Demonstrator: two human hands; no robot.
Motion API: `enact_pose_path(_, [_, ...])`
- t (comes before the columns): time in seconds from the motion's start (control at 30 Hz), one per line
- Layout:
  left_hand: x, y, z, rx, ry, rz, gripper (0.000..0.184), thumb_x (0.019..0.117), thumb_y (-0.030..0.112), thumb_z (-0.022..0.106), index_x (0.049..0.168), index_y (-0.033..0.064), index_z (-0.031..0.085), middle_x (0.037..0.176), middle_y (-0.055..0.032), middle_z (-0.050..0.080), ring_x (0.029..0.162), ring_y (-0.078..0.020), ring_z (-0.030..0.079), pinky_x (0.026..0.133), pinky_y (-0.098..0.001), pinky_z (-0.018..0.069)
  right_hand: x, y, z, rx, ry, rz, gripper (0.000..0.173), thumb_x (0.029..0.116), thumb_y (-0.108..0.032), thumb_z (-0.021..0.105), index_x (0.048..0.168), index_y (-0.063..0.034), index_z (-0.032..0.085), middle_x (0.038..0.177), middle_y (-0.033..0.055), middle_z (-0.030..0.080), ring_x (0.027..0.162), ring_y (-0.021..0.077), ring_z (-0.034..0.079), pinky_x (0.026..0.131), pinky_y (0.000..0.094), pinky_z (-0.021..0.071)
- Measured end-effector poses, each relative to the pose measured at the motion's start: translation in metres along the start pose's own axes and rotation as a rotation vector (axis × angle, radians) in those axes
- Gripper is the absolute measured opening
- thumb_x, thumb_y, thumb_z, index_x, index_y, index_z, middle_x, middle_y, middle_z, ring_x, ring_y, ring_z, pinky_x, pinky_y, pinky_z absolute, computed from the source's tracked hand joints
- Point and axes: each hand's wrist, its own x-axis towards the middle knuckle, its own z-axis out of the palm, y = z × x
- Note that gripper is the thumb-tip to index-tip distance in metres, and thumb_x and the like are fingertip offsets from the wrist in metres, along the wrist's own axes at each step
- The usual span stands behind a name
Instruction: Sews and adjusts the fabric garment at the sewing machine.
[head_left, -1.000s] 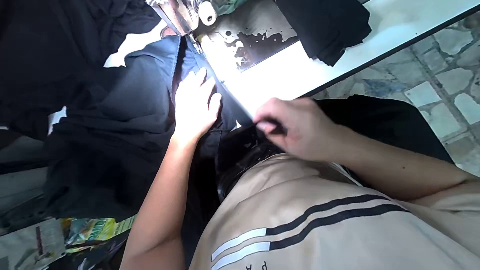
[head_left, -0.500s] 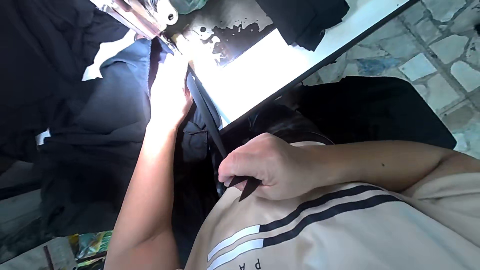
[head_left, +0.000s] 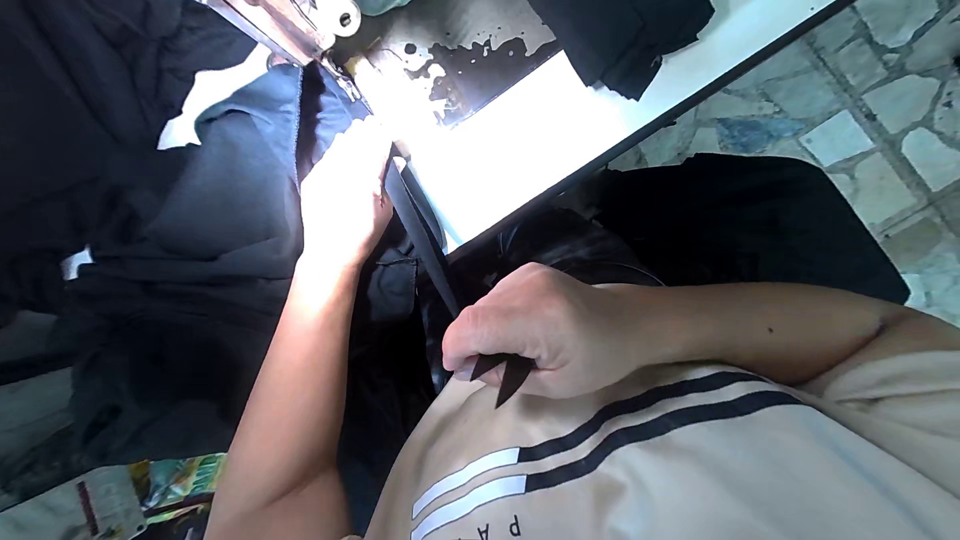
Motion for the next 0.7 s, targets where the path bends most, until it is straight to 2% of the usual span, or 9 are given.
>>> enact_pose_path(0.1, [-0.018,0.017,-0.003,-0.105,0.217,-0.063,0.026,0.1039,0.012,0.055,0.113,-0.0039,0.074,0.109,-0.0225,0.076,0.099,-0.0348,0.075,0.085,-0.0436,0.0571,0.004,0.024,-0.011,-0.286,-0.025,0.068,0.013,0.0891,-0.006,0.068,0.099,-0.0001,0.073,0.077,0.0073,0.071,0.066,0.0155,0.068,0.058,0.032,0.0559])
enact_pose_path(0.17, [-0.03,0.032,-0.002,-0.223,0.269,-0.167,0.022,0.1014,0.012,0.06,0.104,-0.0026,0.076,0.109,-0.0201,0.077,0.103,-0.0292,0.075,0.093,-0.0359,0.0553,0.006,0.052,-0.019,-0.532,-0.084,0.142,0.022,0.0902,-0.006,0.068,0.111,-0.0001,0.074,0.1,0.016,0.073,0.079,0.028,0.072,0.064,0.0423,0.0574])
enact_pose_path(0.23, [-0.037,0.043,0.002,-0.309,0.244,-0.26,0.02,0.0978,0.01,0.063,0.097,-0.0033,0.078,0.113,-0.0205,0.075,0.112,-0.0318,0.072,0.103,-0.0375,0.0512,0.007,0.069,-0.021,-0.663,-0.197,0.184,0.027,0.0904,-0.005,0.064,0.116,-0.0016,0.072,0.128,0.0208,0.068,0.092,0.0346,0.073,0.066,0.0469,0.0572])
enact_pose_path(0.27, [-0.041,0.046,0.004,-0.327,0.218,-0.29,0.019,0.0968,0.01,0.064,0.094,-0.0033,0.078,0.116,-0.021,0.074,0.116,-0.034,0.069,0.105,-0.0397,0.0493,0.006,0.072,-0.018,-0.684,-0.247,0.199,0.026,0.0918,-0.005,0.062,0.116,-0.0011,0.071,0.134,0.0209,0.065,0.097,0.0359,0.073,0.068,0.048,0.0573])
enact_pose_path(0.37, [-0.044,0.052,0.003,-0.35,0.179,-0.329,0.02,0.0964,0.012,0.064,0.093,-0.0018,0.078,0.121,-0.0207,0.073,0.122,-0.0353,0.066,0.108,-0.0406,0.046,0.0,0.071,-0.01,-0.739,-0.29,0.197,0.023,0.09,-0.002,0.061,0.111,0.0009,0.071,0.129,0.0205,0.068,0.108,0.036,0.071,0.075,0.0478,0.0588])
enact_pose_path(0.4, [-0.043,0.054,0.001,-0.35,0.173,-0.331,0.019,0.0962,0.011,0.064,0.094,-0.0017,0.078,0.121,-0.0207,0.073,0.122,-0.0358,0.065,0.109,-0.0408,0.0455,-0.001,0.068,-0.009,-0.761,-0.3,0.203,0.022,0.0892,-0.002,0.062,0.109,0.0009,0.07,0.128,0.0209,0.068,0.109,0.0359,0.071,0.074,0.0472,0.0589])
enact_pose_path(0.5, [-0.043,0.056,0.003,-0.326,0.153,-0.294,0.019,0.0966,0.01,0.063,0.096,-0.0012,0.079,0.122,-0.0214,0.072,0.123,-0.0387,0.064,0.109,-0.0439,0.0449,-0.001,0.061,-0.006,-0.805,-0.339,0.226,0.017,0.0881,-0.002,0.066,0.105,0.0008,0.068,0.123,0.022,0.067,0.09,0.0356,0.072,0.058,0.0439,0.0546])
enact_pose_path(0.6, [-0.043,0.057,0.005,-0.325,0.175,-0.279,0.019,0.0966,0.008,0.062,0.097,0.0005,0.079,0.121,-0.0201,0.073,0.123,-0.0387,0.064,0.109,-0.0438,0.045,-0.002,0.06,-0.006,-0.825,-0.344,0.226,0.016,0.089,-0.003,0.066,0.105,0.0001,0.068,0.121,0.0211,0.067,0.088,0.0348,0.071,0.058,0.0432,0.0543])
enact_pose_path(0.7, [-0.044,0.057,0.006,-0.334,0.141,-0.279,0.02,0.0965,0.007,0.06,0.099,0.0006,0.079,0.125,-0.0202,0.072,0.125,-0.0411,0.062,0.111,-0.0524,0.0415,-0.003,0.061,-0.007,-0.832,-0.34,0.204,0.012,0.089,-0.005,0.066,0.1,-0.0009,0.068,0.112,0.0194,0.068,0.083,0.033,0.07,0.056,0.0418,0.0522])
